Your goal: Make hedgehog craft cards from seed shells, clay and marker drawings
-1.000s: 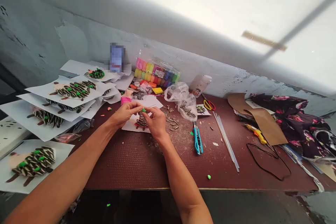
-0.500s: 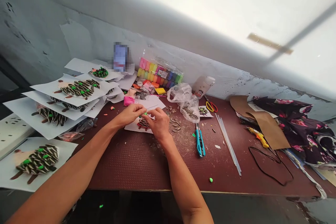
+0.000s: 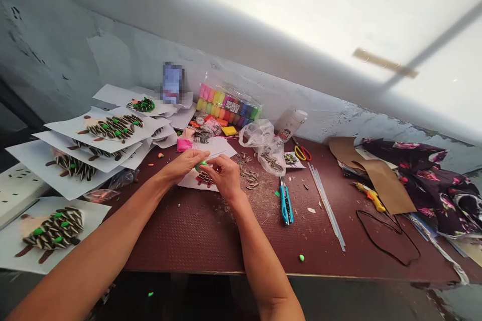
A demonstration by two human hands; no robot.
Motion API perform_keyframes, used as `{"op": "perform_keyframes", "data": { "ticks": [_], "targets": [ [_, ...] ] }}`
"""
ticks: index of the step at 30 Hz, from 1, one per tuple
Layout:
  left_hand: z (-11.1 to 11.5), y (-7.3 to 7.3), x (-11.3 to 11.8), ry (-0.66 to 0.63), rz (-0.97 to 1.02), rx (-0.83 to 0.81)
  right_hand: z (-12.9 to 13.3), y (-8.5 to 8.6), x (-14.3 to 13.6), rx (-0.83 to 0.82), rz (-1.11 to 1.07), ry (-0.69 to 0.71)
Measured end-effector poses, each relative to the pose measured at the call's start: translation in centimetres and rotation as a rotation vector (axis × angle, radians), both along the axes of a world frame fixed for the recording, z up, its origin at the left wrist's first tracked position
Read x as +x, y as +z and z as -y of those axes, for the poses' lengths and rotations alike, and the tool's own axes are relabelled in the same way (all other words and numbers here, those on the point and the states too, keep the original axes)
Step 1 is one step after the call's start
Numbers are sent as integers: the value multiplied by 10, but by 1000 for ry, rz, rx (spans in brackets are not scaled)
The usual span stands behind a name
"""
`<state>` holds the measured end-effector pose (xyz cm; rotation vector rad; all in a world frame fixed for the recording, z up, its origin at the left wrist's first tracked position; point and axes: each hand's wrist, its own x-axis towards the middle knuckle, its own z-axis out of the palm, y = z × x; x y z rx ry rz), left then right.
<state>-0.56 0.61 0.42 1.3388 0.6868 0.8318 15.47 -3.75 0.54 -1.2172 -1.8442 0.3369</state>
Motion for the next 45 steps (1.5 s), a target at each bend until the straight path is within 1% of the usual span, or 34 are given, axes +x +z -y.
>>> {"op": "perform_keyframes", "data": {
  "ticks": [3,7,12,17,21,25,27,31,33,36,39,45],
  "targets": [
    [-1,2,-1,82,20,50,-1,0,4,36,20,10],
    [-4,2,-5,100,-11,95,-1,0,9,24,100,-41],
    [-7,-4,-4,135,-51,131,0,1,7,21,172,-61],
    [-6,-6,0,145,-89,127,2,3,2,-29,142,-72],
    [-5,-3,0,144,-145,185,3,4,1,-49,104,-101],
    [-5,-1,-1,166,-205,252,2,2,0,-59,16,-72],
    [-5,0,-1,167,-224,270,1,-1,-1,-107,-59,-50],
    [-6,1,-2,198,-251,289,-2,-6,-2,-332,-224,2],
    [-6,2,-3,218,-245,285,-4,-8,-1,-395,-287,20],
    [-5,4,-3,197,-186,245,-6,-7,2,-366,-308,7],
    [-4,3,-3,173,-93,188,-5,-5,5,-290,-238,-21],
    [-4,-3,0,257,34,85,-2,-1,5,-238,-109,-22]
  ]
}}
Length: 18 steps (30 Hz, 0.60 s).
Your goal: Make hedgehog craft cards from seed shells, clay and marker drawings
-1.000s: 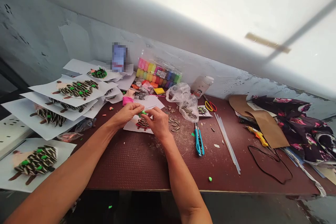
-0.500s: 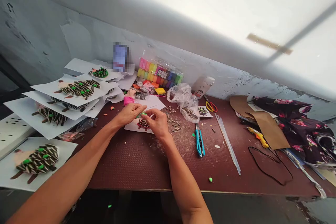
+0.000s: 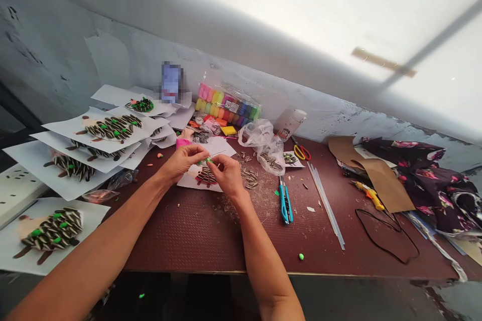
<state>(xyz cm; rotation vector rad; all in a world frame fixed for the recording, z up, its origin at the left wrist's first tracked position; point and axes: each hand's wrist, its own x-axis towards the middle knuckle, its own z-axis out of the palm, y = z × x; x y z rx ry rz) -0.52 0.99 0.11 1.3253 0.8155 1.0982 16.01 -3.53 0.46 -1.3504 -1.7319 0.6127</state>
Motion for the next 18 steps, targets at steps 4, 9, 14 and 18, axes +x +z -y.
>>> {"op": "perform_keyframes", "data": {
  "ticks": [4,9,14,18],
  "targets": [
    [2,-2,4,26,31,-28,0,3,-1,35,40,-15],
    [4,-2,7,24,49,-60,2,3,-1,39,69,-44],
    [2,-1,1,-82,10,-72,0,0,-1,19,50,-70],
    [-3,-4,-5,-121,-6,-88,-1,0,0,-13,15,-50]
  ]
}}
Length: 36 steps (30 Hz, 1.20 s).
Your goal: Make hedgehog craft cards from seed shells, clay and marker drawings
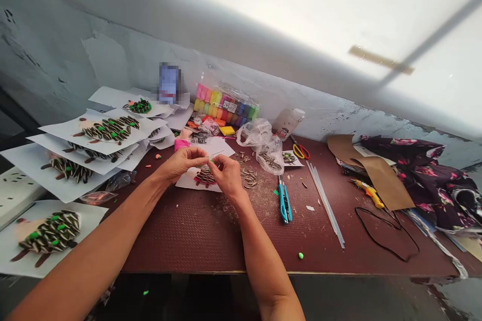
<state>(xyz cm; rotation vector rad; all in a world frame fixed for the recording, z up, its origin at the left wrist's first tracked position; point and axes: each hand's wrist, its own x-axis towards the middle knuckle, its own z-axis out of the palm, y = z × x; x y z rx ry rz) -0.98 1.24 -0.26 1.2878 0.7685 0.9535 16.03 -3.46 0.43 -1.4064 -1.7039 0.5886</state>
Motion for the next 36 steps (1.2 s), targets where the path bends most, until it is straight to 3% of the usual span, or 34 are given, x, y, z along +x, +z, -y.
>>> {"op": "perform_keyframes", "data": {
  "ticks": [7,12,17,23,28,36],
  "targets": [
    [-1,-1,-3,-80,-62,-3,0,4,6,-22,22,92],
    [4,1,-1,-183,-44,-84,0,6,8,56,114,72],
    [4,4,2,-129,-101,18,3,5,3,157,235,3],
    [3,6,2,-81,-266,162,7,2,-8,110,322,-85],
    [0,4,-1,-100,-260,188,4,2,-6,-3,179,-87],
    [3,0,2,-48,-9,23,3,6,-4,-78,-35,-48]
  ]
}}
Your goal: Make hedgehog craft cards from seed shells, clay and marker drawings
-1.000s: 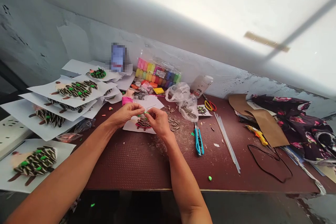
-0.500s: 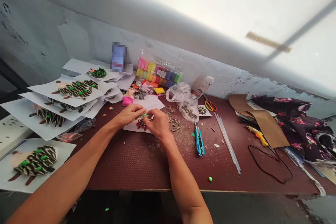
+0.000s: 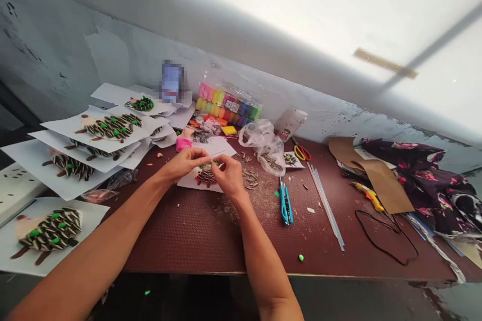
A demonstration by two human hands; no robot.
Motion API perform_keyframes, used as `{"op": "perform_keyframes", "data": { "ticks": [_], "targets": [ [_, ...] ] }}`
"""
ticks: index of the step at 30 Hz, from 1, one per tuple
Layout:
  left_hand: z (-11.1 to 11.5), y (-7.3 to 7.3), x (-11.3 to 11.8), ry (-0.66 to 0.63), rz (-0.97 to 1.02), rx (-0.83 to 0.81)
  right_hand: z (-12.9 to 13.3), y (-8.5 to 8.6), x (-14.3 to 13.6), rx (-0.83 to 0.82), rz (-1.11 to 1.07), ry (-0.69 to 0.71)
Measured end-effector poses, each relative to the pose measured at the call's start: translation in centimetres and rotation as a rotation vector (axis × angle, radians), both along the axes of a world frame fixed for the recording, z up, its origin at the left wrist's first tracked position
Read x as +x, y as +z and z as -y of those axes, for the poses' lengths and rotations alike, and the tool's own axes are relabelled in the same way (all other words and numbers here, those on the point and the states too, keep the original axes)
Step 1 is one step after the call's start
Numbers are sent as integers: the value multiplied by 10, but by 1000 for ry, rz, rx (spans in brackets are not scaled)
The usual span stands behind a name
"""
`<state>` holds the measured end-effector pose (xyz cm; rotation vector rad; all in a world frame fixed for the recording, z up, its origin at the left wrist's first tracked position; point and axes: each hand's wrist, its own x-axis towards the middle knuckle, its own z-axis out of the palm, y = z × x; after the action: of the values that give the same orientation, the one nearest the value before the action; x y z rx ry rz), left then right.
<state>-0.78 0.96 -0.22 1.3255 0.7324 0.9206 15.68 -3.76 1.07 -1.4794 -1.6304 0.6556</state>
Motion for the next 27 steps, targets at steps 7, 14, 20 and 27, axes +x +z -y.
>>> {"op": "perform_keyframes", "data": {
  "ticks": [7,14,20,27],
  "targets": [
    [6,6,0,-113,135,-183,-4,-4,6,-29,-187,150],
    [-1,2,0,118,93,-90,-7,-6,11,-115,-248,178],
    [-2,2,0,164,105,-117,-7,-9,12,-161,-267,216],
    [-4,1,3,263,116,-95,-7,-7,11,-93,-278,201]
  ]
}}
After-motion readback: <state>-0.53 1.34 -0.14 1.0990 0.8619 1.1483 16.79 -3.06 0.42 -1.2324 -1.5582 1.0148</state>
